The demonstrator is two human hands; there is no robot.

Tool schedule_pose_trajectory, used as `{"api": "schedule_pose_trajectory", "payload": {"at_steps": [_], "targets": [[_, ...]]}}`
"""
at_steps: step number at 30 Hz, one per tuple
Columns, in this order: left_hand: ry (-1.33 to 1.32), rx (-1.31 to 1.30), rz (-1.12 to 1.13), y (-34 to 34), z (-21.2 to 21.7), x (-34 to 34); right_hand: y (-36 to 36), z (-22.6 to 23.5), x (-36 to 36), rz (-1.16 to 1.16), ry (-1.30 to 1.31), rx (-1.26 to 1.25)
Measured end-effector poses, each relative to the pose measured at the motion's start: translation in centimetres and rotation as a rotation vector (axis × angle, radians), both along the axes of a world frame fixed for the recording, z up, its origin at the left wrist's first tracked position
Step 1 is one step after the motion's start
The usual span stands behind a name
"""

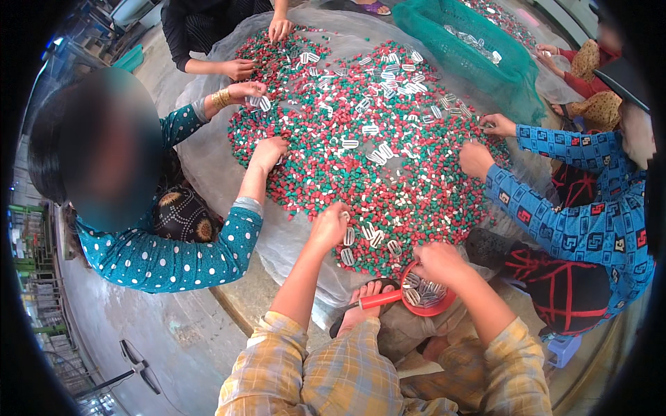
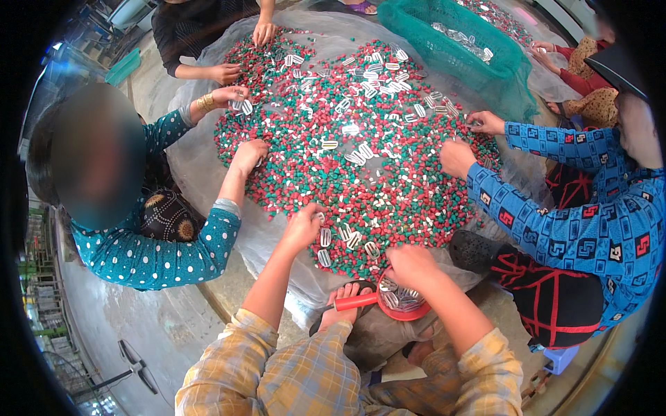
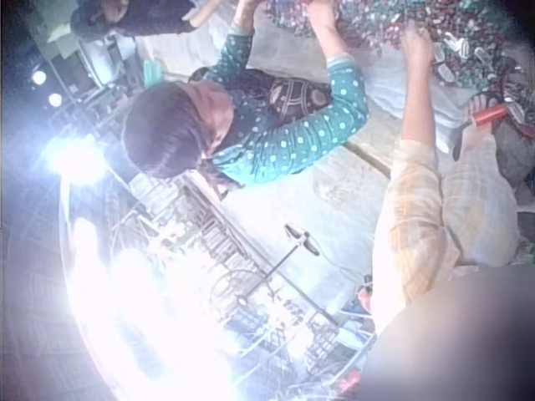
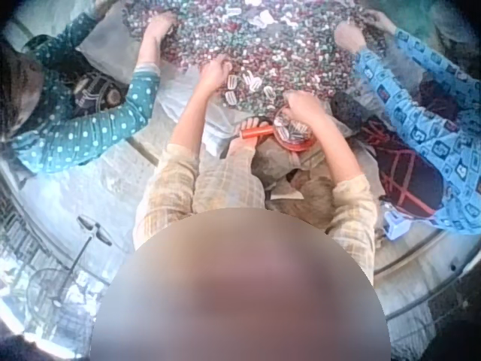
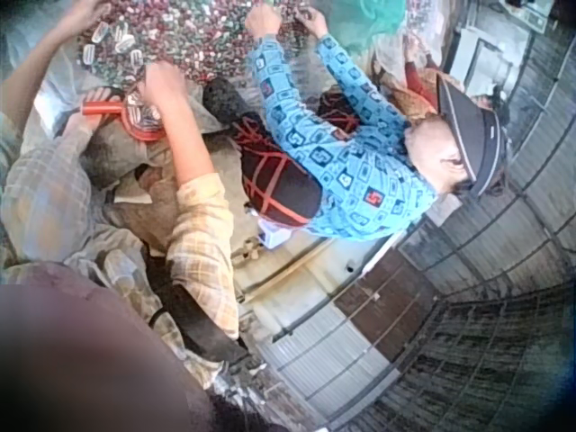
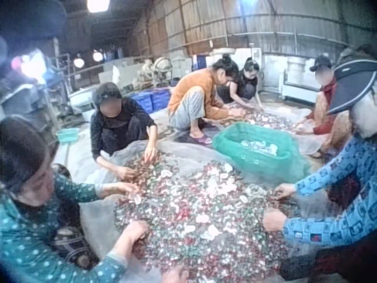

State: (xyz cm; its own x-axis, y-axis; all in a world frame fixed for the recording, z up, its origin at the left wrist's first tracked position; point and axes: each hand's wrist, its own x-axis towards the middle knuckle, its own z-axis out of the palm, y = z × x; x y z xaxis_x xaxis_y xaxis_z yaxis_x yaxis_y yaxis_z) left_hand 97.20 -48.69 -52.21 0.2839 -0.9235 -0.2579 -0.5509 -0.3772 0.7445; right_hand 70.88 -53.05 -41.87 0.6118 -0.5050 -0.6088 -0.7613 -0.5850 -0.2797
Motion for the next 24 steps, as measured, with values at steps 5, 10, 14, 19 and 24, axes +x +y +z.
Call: {"api": "schedule_pose_trajectory", "payload": {"at_steps": [5, 10, 14, 19, 24], "targets": [[-0.233, -0.077, -0.095, 3.2, -1.2, -1.3, 0.0, -5.5, 2.8, 0.025, -0.274, -0.219], [0.053, 0.032, -0.011, 3.5, -1.0, 0.2, 0.8, -9.1, 4.5, -0.026, -0.128, -0.313], [0.082, 0.063, -0.092, 5.3, -1.2, -0.2, 0.0, -8.3, 4.2, -0.080, -0.148, -0.172], [-0.251, 0.109, -0.293, 7.5, 1.4, -2.5, -1.4, -7.6, 4.1, -0.429, -0.327, 0.037], [-0.046, -0.013, -0.166, 5.5, 0.0, -2.3, -1.7, -7.7, 3.8, -0.548, -0.328, 0.148]]}}
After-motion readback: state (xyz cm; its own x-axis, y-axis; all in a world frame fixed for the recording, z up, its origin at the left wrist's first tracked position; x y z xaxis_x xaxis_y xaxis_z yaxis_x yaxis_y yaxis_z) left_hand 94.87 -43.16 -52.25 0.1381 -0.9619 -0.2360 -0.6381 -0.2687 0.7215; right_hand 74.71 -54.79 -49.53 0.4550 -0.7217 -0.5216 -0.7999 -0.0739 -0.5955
